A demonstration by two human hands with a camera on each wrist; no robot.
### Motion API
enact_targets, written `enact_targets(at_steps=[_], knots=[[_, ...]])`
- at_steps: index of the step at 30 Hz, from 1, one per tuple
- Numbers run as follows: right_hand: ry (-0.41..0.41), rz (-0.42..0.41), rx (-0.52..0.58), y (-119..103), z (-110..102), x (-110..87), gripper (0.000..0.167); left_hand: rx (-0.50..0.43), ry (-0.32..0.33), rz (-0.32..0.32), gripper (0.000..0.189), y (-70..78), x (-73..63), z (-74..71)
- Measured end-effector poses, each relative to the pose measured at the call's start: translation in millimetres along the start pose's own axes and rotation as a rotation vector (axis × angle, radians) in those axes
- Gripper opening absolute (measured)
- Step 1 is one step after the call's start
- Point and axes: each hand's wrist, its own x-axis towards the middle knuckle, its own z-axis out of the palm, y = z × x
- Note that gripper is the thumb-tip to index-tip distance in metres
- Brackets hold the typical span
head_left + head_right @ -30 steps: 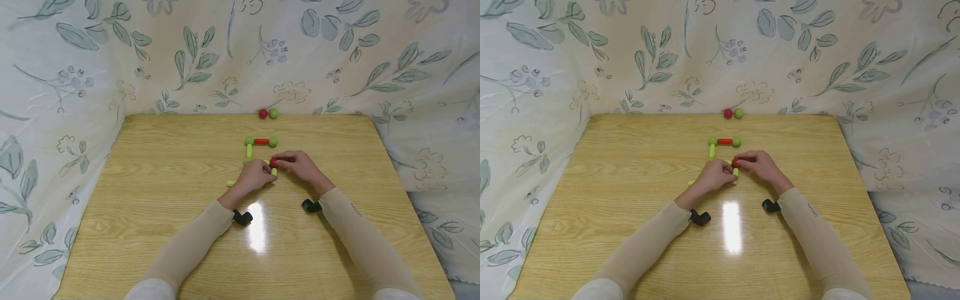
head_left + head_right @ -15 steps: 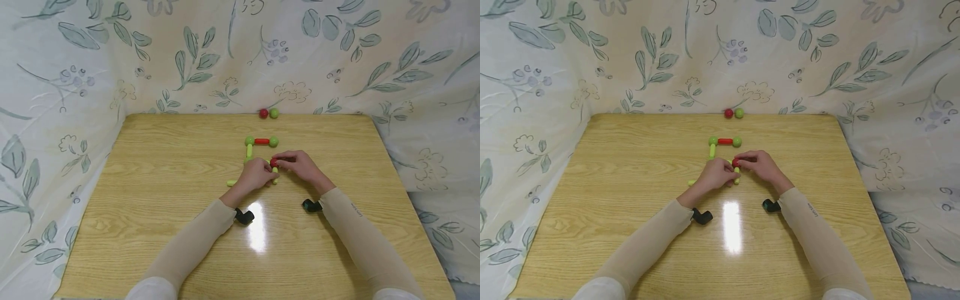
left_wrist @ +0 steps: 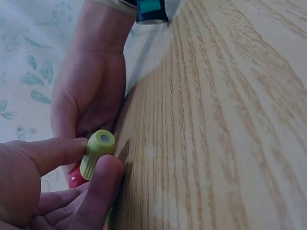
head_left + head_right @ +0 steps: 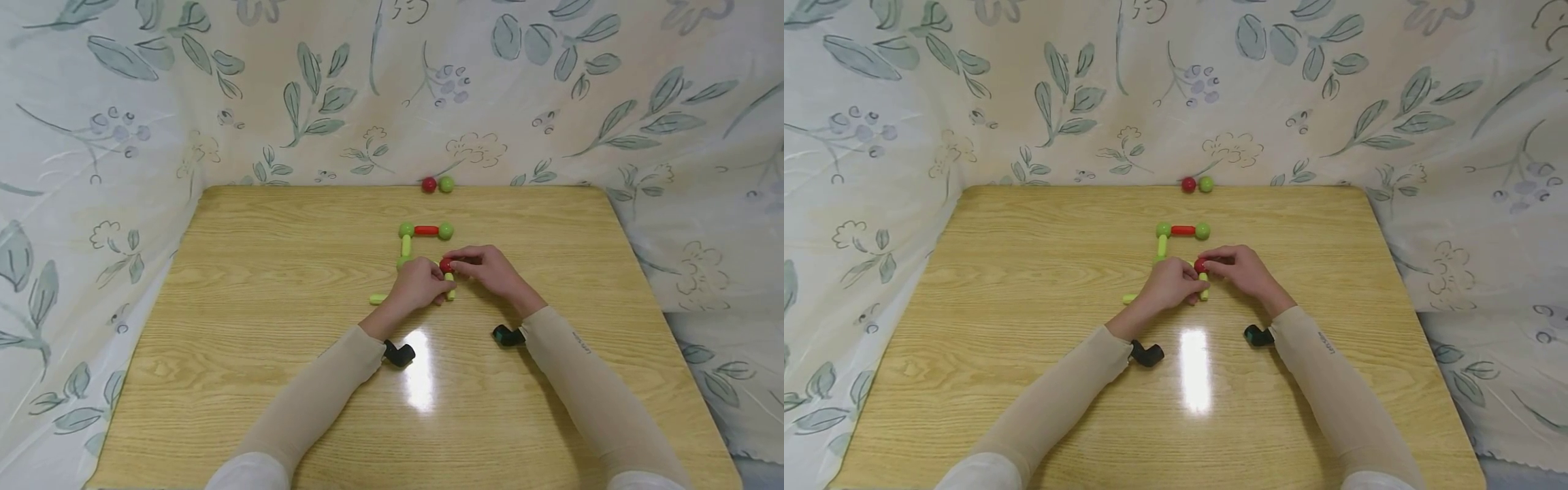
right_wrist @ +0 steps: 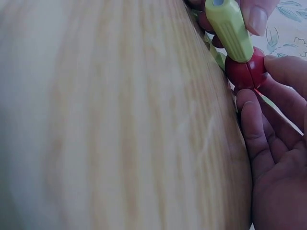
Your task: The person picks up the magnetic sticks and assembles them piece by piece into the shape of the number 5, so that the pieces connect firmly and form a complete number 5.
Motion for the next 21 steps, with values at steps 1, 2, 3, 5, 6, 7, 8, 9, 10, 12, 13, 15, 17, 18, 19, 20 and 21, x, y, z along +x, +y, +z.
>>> enact_targets(at_steps=[1, 2, 3, 5, 6, 7, 8, 9, 10, 12, 13, 15, 17, 18, 19, 20, 21], knots=[[0.0, 0.002, 0.0, -0.1, 0.1, 0.0, 0.033, 0.0, -0.002, -0.003, 0.024, 0.5, -0.1, -0.3], [0.003, 0.007, 0.003, 0.0, 0.1, 0.0, 0.033, -0.001, -0.005, -0.005, 0.024, 0.9, -0.2, -0.5], [0.003, 0.009, 0.004, -0.1, 0.2, -0.1, 0.033, -0.003, -0.007, -0.007, 0.024, 1.2, -0.2, -0.7], [0.001, 0.01, 0.005, -0.2, 0.4, -0.2, 0.033, -0.002, -0.012, -0.008, 0.024, 1.2, -0.1, -0.9], [0.0, 0.01, 0.006, -0.2, 0.6, -0.2, 0.033, -0.003, -0.015, -0.006, 0.024, 1.1, -0.1, -1.2], [0.0, 0.011, 0.006, -0.3, 0.8, -0.1, 0.033, -0.007, -0.02, -0.004, 0.024, 0.7, 0.1, -1.5], [-0.001, 0.011, 0.007, -0.5, 1.1, 0.2, 0.032, -0.011, -0.024, -0.005, 0.024, 0.2, 0.3, -1.9], [-0.002, 0.011, 0.006, -0.7, 1.3, 0.3, 0.032, -0.013, -0.029, -0.006, 0.024, -0.6, 0.5, -2.3], [-0.003, 0.011, 0.006, -0.7, 1.6, 0.5, 0.032, -0.011, -0.036, -0.006, 0.024, -1.4, 0.7, -3.2], [-0.003, 0.013, 0.004, -1.0, 2.0, 0.7, 0.031, -0.005, -0.05, -0.007, 0.024, -2.8, 0.5, -5.9], [-0.002, 0.013, 0.004, -1.0, 2.2, 0.8, 0.031, 0.004, -0.056, -0.007, 0.024, -3.5, 0.2, -7.7], [-0.004, 0.012, 0.004, -1.1, 1.8, 0.5, 0.032, 0.022, -0.061, 0.003, 0.022, -4.2, -1.2, -13.0], [-0.004, 0.01, 0.007, -0.8, 1.3, 0.5, 0.033, 0.024, -0.059, 0.019, 0.02, -3.6, -3.9, -20.5], [-0.006, 0.008, 0.009, -0.8, 0.9, 0.4, 0.033, 0.016, -0.055, 0.029, 0.018, -3.2, -5.4, -24.7], [-0.007, 0.007, 0.011, -0.5, 0.7, 0.4, 0.034, 0.006, -0.05, 0.04, 0.017, -2.6, -7.1, -29.6], [-0.009, 0.006, 0.011, -0.4, 0.4, 0.4, 0.035, -0.012, -0.043, 0.049, 0.016, -2.2, -8.5, -34.7], [-0.009, 0.005, 0.01, -0.2, 0.3, 0.5, 0.035, -0.03, -0.037, 0.056, 0.014, -1.9, -10.1, -40.0]])
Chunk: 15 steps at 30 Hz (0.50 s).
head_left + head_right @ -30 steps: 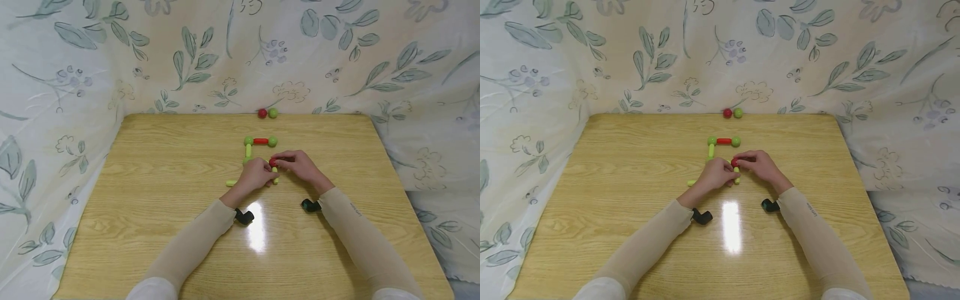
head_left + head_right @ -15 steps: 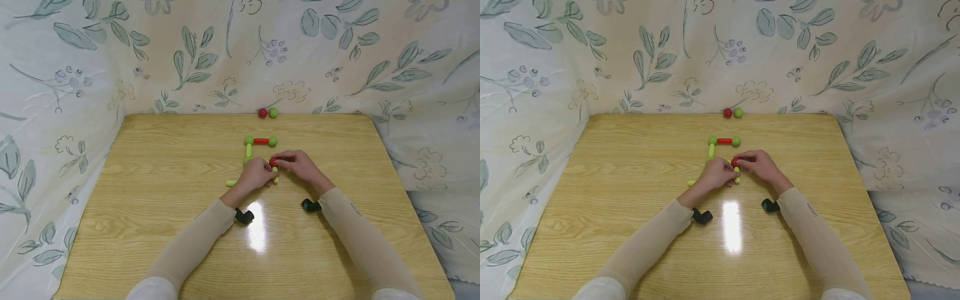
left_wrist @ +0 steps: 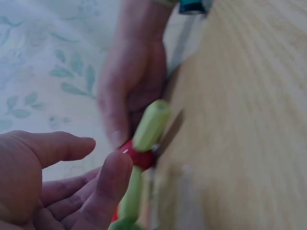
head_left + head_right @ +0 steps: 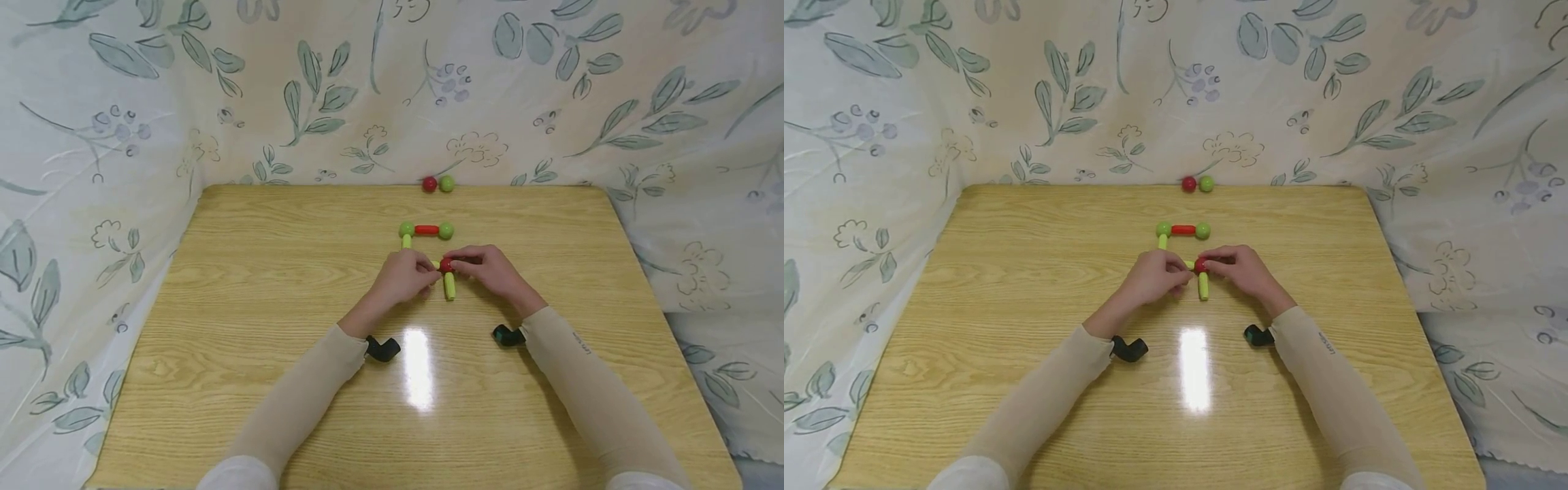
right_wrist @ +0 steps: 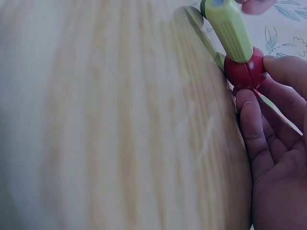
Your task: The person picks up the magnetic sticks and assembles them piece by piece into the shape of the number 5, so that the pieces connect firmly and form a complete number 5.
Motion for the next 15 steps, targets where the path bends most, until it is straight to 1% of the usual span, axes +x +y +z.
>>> enact_targets(at_steps=[4, 8, 11, 15], knots=[[0.005, 0.003, -0.01, 0.3, -1.6, -1.2, 0.036, -0.043, 0.042, 0.028, 0.011, -0.2, -3.2, -19.4], [0.009, 0.011, -0.014, -0.3, -2.1, -2.5, 0.036, -0.018, 0.09, 0.045, 0.012, -3.4, -2.8, -36.3], [0.012, 0.016, -0.015, -0.4, -1.5, -2.6, 0.035, 0.033, 0.124, 0.079, 0.013, -5.1, 1.9, -48.3], [0.006, 0.013, -0.009, 1.2, 0.2, -1.5, 0.035, 0.081, 0.159, 0.118, 0.017, -6.1, 14.1, -65.0]])
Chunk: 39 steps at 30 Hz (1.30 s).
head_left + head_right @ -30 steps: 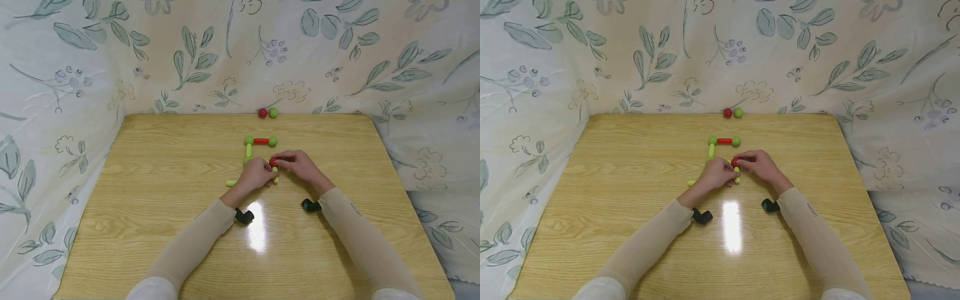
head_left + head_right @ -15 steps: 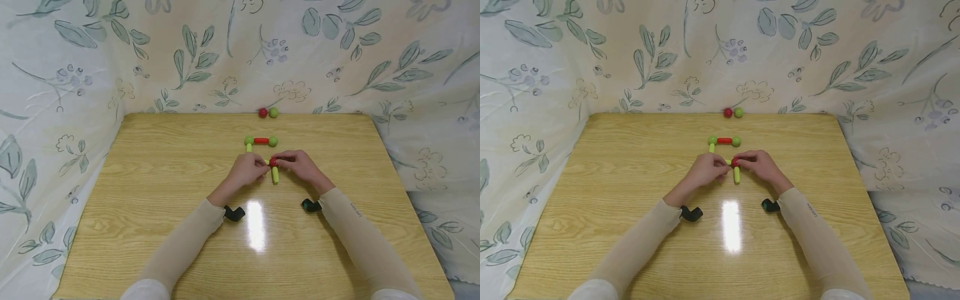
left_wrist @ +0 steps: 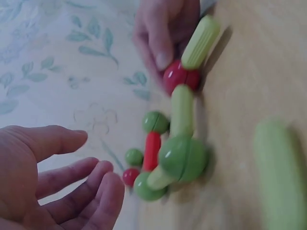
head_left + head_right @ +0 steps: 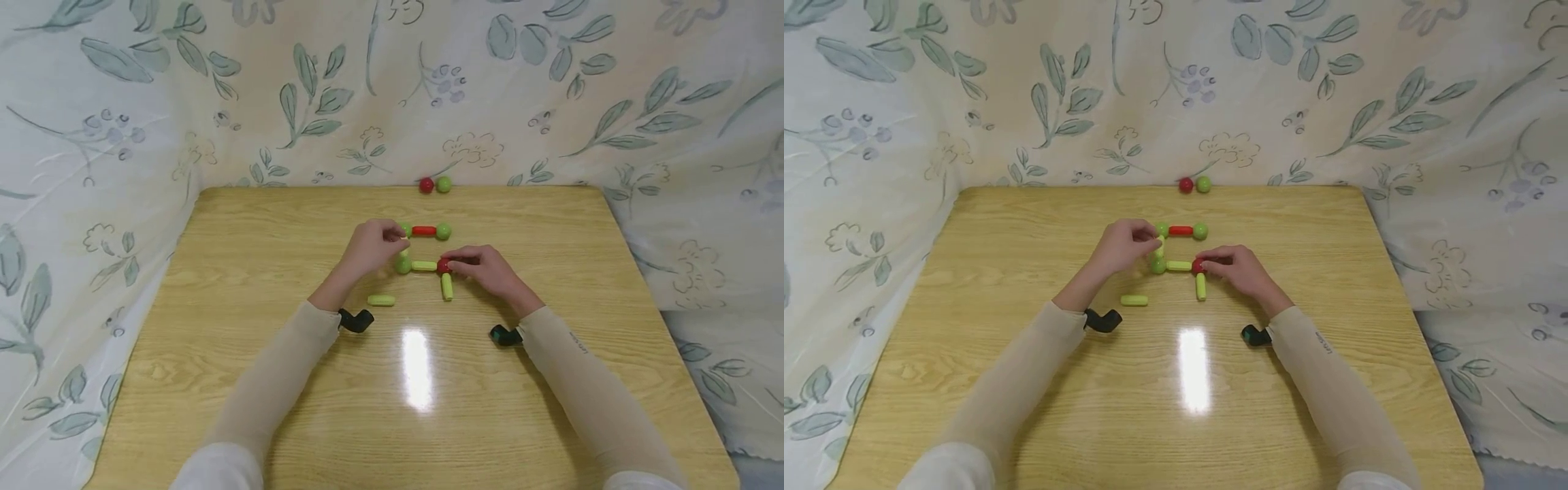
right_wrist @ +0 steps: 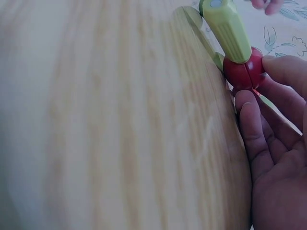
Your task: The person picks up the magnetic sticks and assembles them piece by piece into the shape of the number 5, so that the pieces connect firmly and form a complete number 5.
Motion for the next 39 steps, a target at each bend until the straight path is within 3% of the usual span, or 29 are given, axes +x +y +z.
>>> enact_targets(at_steps=[9, 19, 26, 39], knots=[[-0.002, -0.002, -0.001, 4.6, 0.1, 2.2, 0.036, -0.055, 0.024, 0.042, 0.024, -13.0, 58.1, -19.6], [0.013, 0.007, 0.007, 7.4, 0.6, -1.5, 0.035, -0.066, 0.076, 0.046, 0.032, -13.8, 114.6, -11.1], [0.01, 0.005, 0.03, 6.8, 0.1, -2.0, 0.035, -0.031, 0.114, 0.011, 0.034, -11.5, 139.1, -7.8], [0.003, -0.016, 0.002, 5.7, -1.0, -0.9, 0.033, 0.044, 0.096, -0.014, 0.027, -21.8, 170.4, 0.2]])
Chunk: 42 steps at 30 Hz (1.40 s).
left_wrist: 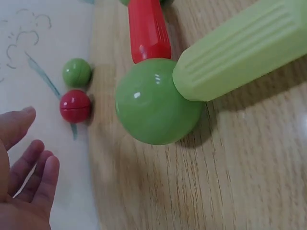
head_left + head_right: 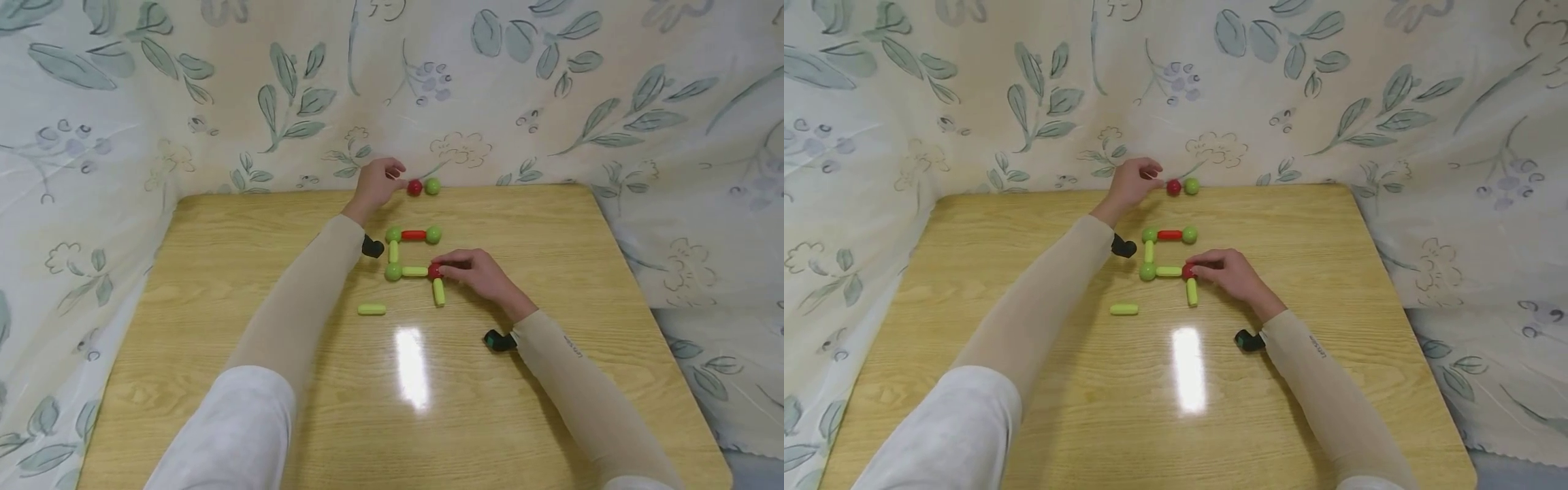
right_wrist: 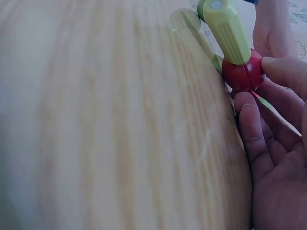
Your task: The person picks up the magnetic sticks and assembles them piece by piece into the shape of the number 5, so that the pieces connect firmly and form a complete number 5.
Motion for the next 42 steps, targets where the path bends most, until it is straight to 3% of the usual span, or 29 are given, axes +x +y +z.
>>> enact_targets(at_steps=[6, 15, 25, 33, 42], knots=[[-0.003, -0.006, -0.01, 1.0, 0.9, 0.0, 0.032, 0.09, -0.049, 0.001, 0.027, -1.7, 1.3, 11.6], [-0.004, -0.013, -0.002, 0.8, 2.7, 1.0, 0.032, 0.113, -0.059, -0.012, 0.034, -2.9, 2.4, 29.3], [-0.002, 0.012, 0.002, -3.0, 1.8, -0.3, 0.031, 0.225, -0.01, 0.04, 0.023, -5.4, 5.9, 39.7], [0.003, 0.013, -0.005, -2.5, 0.2, -0.2, 0.031, 0.175, 0.001, 0.04, 0.016, -4.4, -2.3, 29.2], [0.0, 0.017, -0.018, -1.4, -0.2, -0.9, 0.033, -0.032, -0.005, 0.015, 0.022, -17.7, -10.4, 22.2]])
